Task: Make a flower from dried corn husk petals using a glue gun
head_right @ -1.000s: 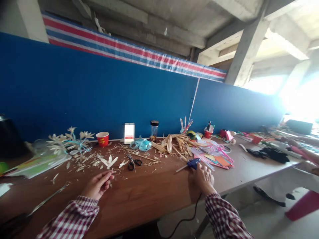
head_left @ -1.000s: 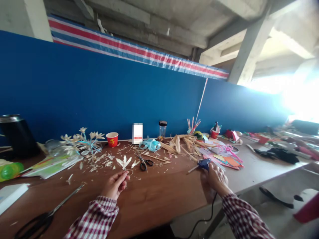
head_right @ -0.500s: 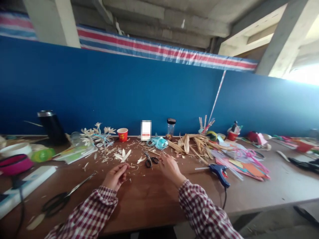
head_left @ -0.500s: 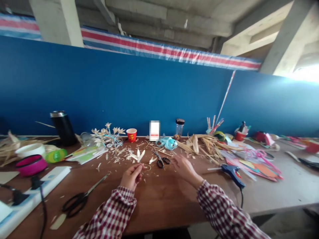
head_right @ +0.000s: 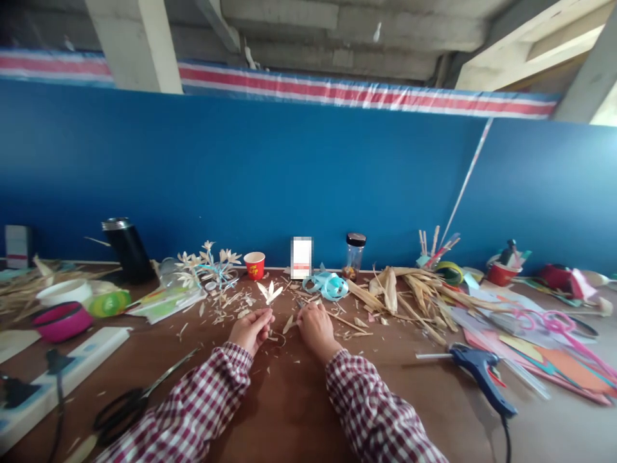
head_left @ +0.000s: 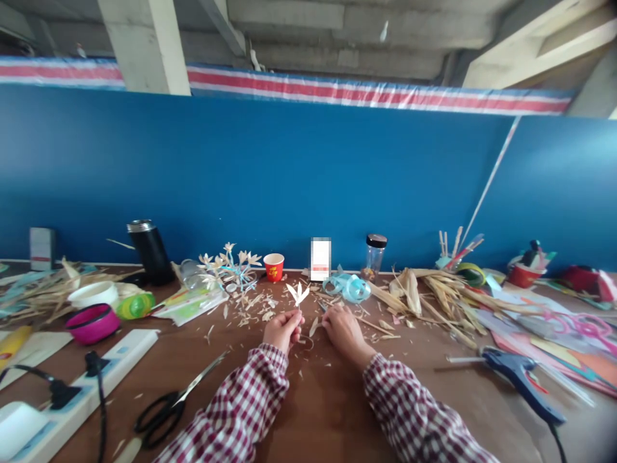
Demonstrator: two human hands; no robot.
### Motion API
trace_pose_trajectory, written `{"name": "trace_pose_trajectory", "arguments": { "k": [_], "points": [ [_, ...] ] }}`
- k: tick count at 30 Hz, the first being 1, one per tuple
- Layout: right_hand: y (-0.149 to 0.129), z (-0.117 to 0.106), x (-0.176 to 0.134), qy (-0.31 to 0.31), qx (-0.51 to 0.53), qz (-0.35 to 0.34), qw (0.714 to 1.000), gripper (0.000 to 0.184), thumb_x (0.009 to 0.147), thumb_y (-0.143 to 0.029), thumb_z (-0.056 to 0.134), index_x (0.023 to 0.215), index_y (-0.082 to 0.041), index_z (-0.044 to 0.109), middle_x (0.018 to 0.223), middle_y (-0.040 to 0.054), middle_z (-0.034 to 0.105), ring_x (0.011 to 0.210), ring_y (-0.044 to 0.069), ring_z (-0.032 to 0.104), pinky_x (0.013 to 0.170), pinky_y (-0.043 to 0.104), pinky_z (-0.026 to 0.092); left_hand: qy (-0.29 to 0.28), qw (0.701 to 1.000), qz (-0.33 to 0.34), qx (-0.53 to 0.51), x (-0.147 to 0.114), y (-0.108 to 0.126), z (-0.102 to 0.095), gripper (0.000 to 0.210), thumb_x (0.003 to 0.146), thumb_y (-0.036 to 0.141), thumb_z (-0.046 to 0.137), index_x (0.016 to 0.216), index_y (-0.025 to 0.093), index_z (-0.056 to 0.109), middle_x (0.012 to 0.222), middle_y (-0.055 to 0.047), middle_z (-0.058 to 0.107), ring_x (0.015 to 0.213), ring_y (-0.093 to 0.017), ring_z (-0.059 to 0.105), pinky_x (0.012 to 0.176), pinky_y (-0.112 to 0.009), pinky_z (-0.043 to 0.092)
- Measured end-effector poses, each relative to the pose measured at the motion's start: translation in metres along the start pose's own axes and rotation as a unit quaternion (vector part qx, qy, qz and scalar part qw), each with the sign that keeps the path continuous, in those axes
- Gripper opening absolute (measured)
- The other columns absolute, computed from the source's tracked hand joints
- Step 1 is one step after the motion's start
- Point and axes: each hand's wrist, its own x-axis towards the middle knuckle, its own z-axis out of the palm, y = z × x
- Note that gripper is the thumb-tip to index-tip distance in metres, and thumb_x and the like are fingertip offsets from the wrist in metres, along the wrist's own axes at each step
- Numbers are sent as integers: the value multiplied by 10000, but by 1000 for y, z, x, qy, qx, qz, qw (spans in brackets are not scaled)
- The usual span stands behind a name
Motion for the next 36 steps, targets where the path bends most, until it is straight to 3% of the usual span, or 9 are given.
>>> {"name": "trace_pose_trajectory", "arguments": {
  "k": [4,8,14,18,21,27,32,36],
  "points": [
    [-9,-9,-11,15,29,-27,999,207,901,-185,384,859,-172,586,775,54,643,695,157,563,626,238,356,-12,1000,-9,25,6,-8,-2,264,604,299,767,774,122,668,565,16,621,361,-20,432,338,-132,318],
    [-18,-13,-19,59,85,-55,993,156,843,-145,416,796,-183,559,691,24,622,596,139,534,562,225,314,-43,999,-13,30,5,-19,-7,428,559,434,771,818,107,677,359,95,412,302,-16,304,313,-141,208],
    [-22,-9,-21,77,145,12,986,106,789,-151,453,738,-181,541,643,17,607,553,134,521,541,217,316,-94,994,-49,30,-8,-23,-3,479,523,459,785,820,97,686,330,94,385,299,-18,269,322,-153,167],
    [-19,-7,-20,70,184,44,979,81,770,-167,487,718,-176,548,617,13,605,544,133,518,537,219,323,-77,995,-34,45,-9,-30,-2,448,521,464,781,760,100,681,306,95,372,281,-23,276,328,-160,167],
    [-20,-8,-21,51,272,33,960,101,795,-205,490,738,-174,568,617,8,608,549,129,531,549,218,355,-36,997,-7,65,-7,-34,-3,455,526,475,770,759,93,686,296,89,377,276,-29,283,333,-164,170],
    [-30,-4,-23,31,446,53,893,179,802,-283,526,856,-153,637,819,62,647,713,167,572,640,257,425,28,988,36,150,-11,-28,-1,408,557,457,735,758,103,719,299,69,400,282,-57,321,329,-184,222],
    [-36,7,-23,-18,608,124,784,264,716,-386,647,840,-154,629,673,4,611,569,114,497,533,225,379,68,968,72,230,-19,-24,3,326,588,405,714,747,121,734,333,40,470,298,-74,353,324,-193,269],
    [-40,12,-23,-28,696,189,692,339,606,-431,744,751,-164,595,535,-64,506,447,58,368,431,188,264,64,977,45,197,-19,-27,4,360,568,432,728,738,115,737,283,57,405,285,-65,316,323,-186,235]
  ]
}}
